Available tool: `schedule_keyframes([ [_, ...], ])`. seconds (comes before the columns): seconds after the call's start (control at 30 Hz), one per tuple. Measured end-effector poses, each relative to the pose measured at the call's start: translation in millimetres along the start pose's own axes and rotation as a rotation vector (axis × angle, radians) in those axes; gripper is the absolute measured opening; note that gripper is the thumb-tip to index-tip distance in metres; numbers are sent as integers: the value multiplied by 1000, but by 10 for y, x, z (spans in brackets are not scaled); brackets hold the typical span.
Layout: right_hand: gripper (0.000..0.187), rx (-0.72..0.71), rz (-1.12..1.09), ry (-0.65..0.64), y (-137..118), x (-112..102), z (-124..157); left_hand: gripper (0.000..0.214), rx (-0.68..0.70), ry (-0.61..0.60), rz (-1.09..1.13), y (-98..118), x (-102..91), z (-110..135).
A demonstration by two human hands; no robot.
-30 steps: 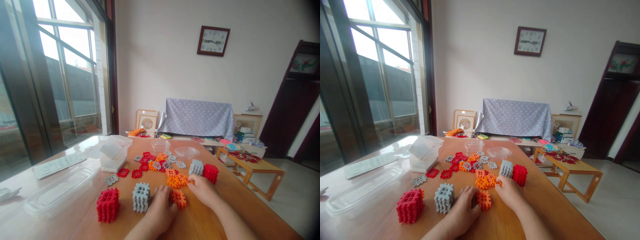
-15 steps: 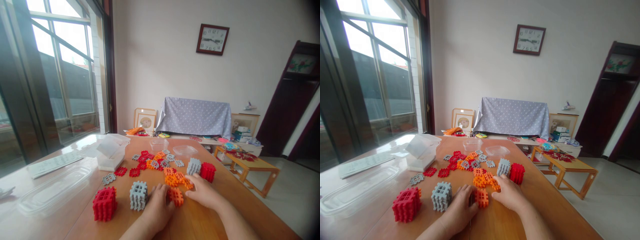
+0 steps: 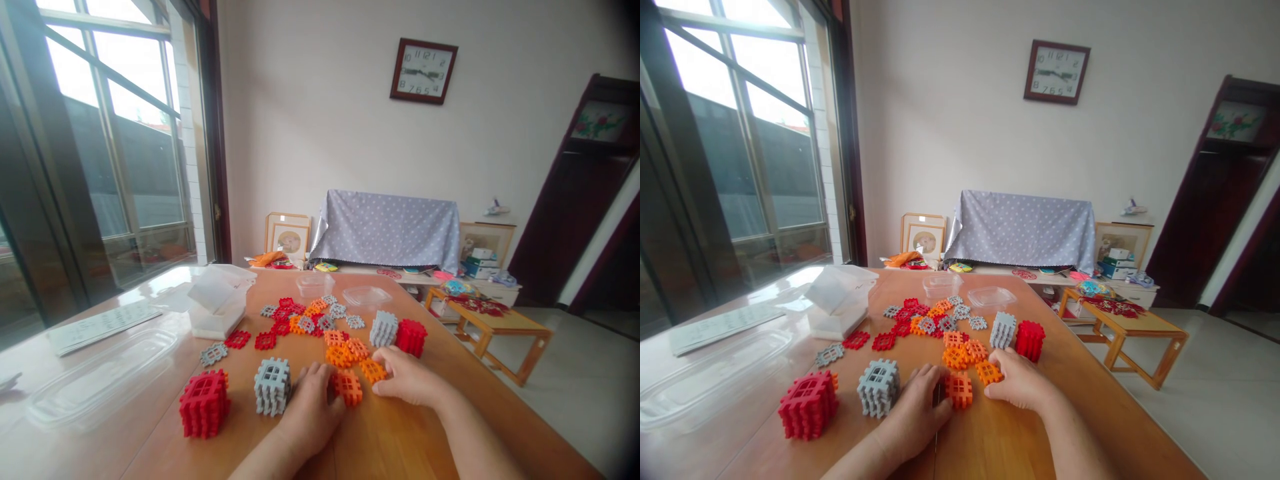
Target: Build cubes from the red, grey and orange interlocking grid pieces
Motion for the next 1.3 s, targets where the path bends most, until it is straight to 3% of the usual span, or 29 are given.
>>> schedule_keyframes([
  [0.13,49,-2,32,9,-36,-27,19,23,15,11,-4,-32,32,-9],
  [0.27,53,123,151,55,-121,-2,0,23,15,12,-3,-26,33,-10],
  [0.43,34,196,271,88,-144,21,-11,22,8,-5,-1,16,-8,-4],
  [0.83,30,34,115,105,1,1,10,24,-4,6,15,25,-15,14],
  [1.03,35,-146,-166,106,-311,-14,52,27,8,2,23,4,-2,23],
  [1.3,36,-317,-125,50,-666,59,125,53,-30,-2,81,-32,25,21],
])
Point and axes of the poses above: each hand's wrist, its own z-axis away from the middle knuckle, its own x-axis out of the palm, y = z × x, the point moved 2 cm from there along -z, towards the middle knuckle, and after that the axes turned 2 degrees about -x, right-handed, at the moved point
